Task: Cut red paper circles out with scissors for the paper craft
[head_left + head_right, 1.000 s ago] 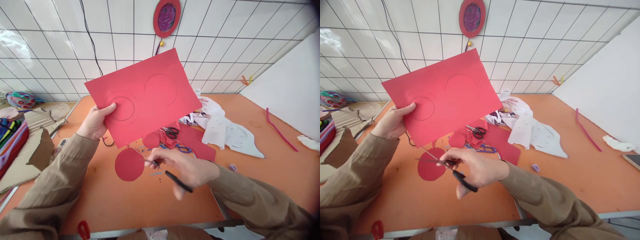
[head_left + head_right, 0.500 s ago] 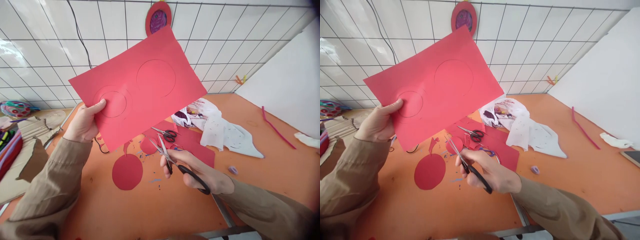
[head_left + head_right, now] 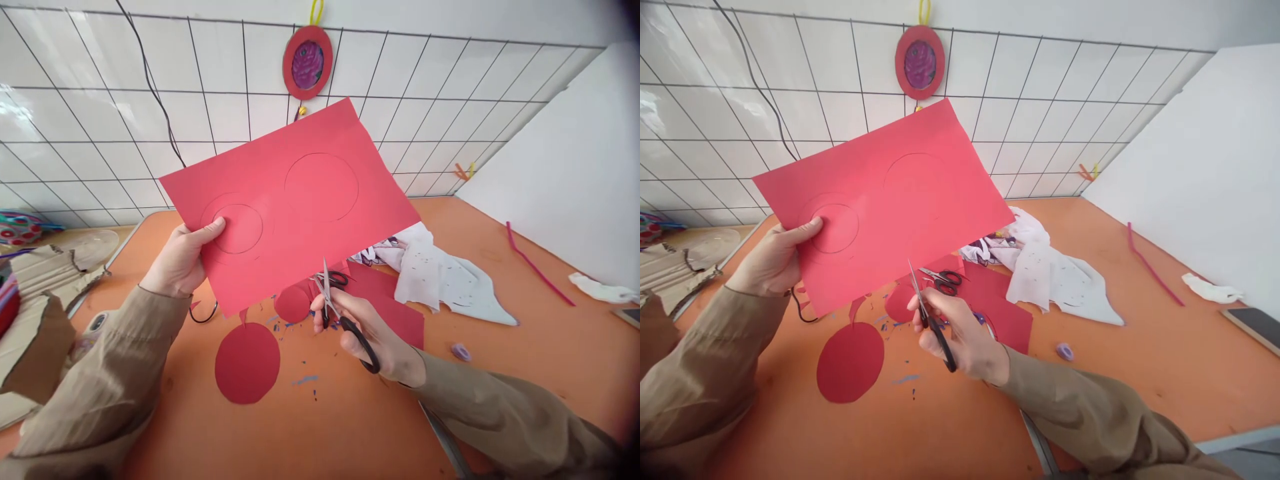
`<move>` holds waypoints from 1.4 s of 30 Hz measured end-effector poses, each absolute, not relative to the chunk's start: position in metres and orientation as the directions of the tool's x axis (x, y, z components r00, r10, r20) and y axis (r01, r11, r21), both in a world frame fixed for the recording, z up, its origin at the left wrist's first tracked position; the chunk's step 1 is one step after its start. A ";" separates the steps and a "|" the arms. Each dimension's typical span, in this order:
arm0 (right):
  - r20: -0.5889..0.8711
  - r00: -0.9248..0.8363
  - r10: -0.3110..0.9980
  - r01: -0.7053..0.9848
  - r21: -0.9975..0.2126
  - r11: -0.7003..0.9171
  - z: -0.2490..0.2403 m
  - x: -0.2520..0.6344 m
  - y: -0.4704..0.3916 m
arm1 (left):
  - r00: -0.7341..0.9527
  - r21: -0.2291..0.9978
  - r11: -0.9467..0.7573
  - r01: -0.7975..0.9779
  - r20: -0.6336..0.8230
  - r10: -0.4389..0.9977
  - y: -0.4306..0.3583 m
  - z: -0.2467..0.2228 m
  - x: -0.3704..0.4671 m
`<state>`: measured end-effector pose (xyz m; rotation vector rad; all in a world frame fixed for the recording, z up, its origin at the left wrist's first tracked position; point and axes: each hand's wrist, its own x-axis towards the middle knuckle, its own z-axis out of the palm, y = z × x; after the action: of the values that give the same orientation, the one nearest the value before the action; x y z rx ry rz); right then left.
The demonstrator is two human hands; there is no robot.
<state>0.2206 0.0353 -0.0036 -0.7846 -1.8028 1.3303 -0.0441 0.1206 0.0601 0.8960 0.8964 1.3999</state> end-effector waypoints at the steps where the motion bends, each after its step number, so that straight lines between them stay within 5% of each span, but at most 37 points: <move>1: 0.201 -0.533 0.822 0.040 -0.964 0.262 -0.005 0.221 0.036 | -0.016 0.916 -0.009 -0.401 0.003 1.000 0.121 0.059 -0.044; 42: 0.110 -0.542 0.833 0.004 -0.991 0.133 -0.014 0.211 0.027 | 0.032 0.923 -0.003 -0.386 0.017 0.999 0.121 0.043 -0.034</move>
<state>0.2110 0.0275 -0.0136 -0.8161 -1.7062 1.4892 -0.0335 0.1215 0.0434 0.9364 0.8844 1.3532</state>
